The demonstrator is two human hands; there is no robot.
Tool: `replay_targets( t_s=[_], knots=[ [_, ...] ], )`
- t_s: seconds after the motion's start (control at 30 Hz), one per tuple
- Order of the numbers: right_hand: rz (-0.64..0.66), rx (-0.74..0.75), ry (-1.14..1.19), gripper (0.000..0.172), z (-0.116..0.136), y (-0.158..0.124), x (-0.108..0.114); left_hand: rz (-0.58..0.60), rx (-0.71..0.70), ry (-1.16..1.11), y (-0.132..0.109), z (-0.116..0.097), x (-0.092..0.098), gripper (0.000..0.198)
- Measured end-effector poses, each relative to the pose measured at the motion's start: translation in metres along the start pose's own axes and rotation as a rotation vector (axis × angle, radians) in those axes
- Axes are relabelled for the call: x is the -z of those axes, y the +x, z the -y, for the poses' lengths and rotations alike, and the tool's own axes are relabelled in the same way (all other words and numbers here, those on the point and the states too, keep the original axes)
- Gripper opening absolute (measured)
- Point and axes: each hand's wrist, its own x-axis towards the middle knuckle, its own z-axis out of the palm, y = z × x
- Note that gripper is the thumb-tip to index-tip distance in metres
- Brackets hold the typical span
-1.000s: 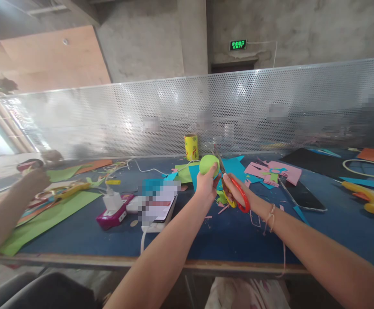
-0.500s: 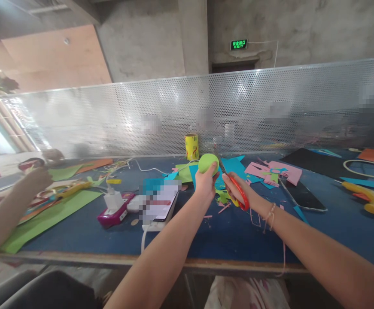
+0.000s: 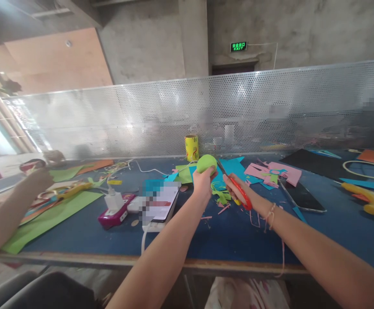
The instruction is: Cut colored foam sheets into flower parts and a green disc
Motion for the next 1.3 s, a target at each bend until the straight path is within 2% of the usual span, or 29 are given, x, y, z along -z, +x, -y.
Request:
replay_targets(
  t_s=[0.27,0.47,0.7,1.03,1.3],
  knots=[
    [0.020,-0.053,0.121,0.041,-0.005,0.006,0.001,0.035,-0.055,0.122,0.004,0.004,0.003,0.015],
    [-0.013,-0.012,-0.008,0.035,0.001,-0.001,0.002,0.063,-0.082,0.210,0.004,0.005,0.004,0.015],
    [-0.040,0.023,-0.054,0.044,0.000,0.001,-0.002,0.061,-0.068,0.174,0.004,0.005,0.003,0.015],
    [-0.090,0.141,-0.195,0.047,-0.022,0.016,0.004,0.033,-0.035,0.069,0.001,0.002,0.001,0.020],
    [-0.083,0.161,-0.241,0.047,-0.017,0.010,0.003,0.030,-0.082,0.090,0.005,0.004,0.003,0.020]
  ],
)
